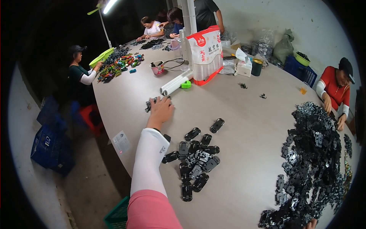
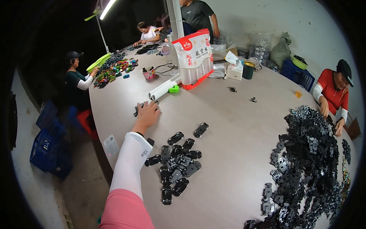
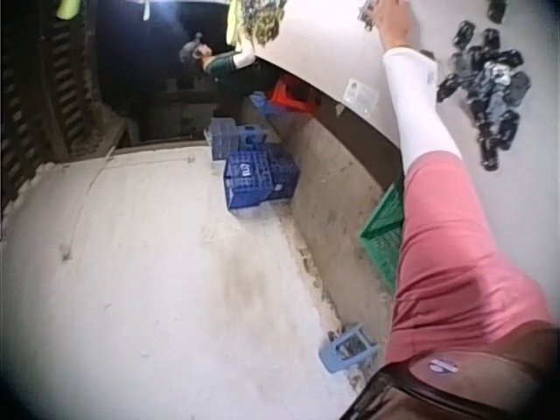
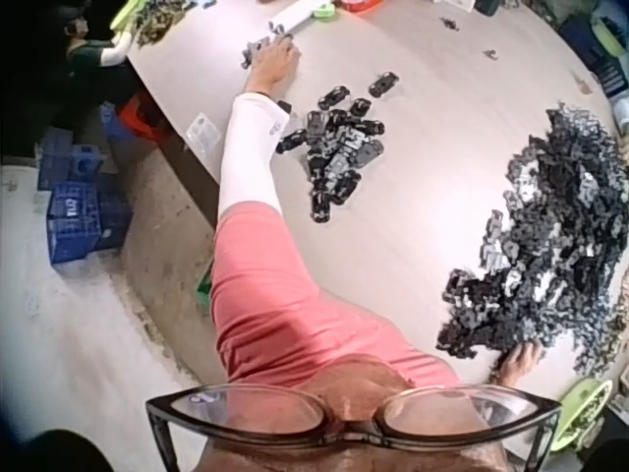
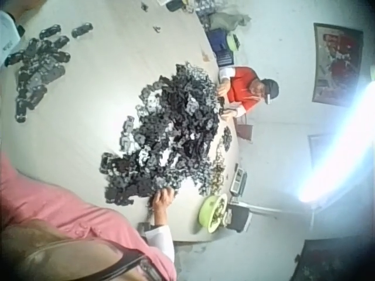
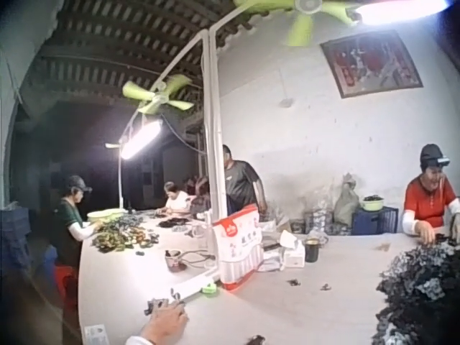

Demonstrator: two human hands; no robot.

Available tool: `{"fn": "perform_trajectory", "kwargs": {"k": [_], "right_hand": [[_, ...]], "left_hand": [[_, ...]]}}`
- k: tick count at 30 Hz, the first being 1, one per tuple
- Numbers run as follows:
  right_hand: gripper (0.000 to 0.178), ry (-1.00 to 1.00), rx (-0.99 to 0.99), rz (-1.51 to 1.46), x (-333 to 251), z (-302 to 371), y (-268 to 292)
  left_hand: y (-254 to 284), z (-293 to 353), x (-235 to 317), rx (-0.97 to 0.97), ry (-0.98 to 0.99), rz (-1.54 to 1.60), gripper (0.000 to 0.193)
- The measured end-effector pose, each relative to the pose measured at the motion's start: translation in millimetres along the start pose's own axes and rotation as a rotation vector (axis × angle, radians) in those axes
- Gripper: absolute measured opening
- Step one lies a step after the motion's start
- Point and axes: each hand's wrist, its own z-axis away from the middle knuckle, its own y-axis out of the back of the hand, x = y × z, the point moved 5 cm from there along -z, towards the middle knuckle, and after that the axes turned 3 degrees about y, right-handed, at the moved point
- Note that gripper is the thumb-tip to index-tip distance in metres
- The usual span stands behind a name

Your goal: Assembling black plastic components by joining multiple pieces with small metal pins.

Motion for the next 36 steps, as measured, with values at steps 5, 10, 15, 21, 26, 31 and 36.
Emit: {"fn": "perform_trajectory", "kwargs": {"k": [5,10,15,21,26,31,36], "right_hand": [[0.016,-0.002,-0.03,0.04,-3,-3,1],[0.017,-0.046,-0.065,0.082,-6,-7,6],[0.019,0.149,-0.097,0.159,10,0,-7],[0.02,-0.031,-0.057,0.096,-18,-15,9],[0.017,-0.017,0.009,0.082,-13,-9,9],[0.015,0.008,0.074,0.011,-6,-4,3],[0.015,0.063,0.07,0.063,-1,-8,-2]], "left_hand": [[16,35,-52,0.125,0.272,0.039,0.062],[17,68,-117,0.293,0.698,0.423,0.051],[-28,102,-176,0.615,0.972,0.582,0.038],[-35,70,-109,0.958,0.973,1.141,0.036],[-26,53,-83,1.04,0.948,1.577,0.027],[-21,82,-125,0.908,1.095,1.05,0.023],[-33,84,-123,0.906,1.272,1.929,0.019]]}}
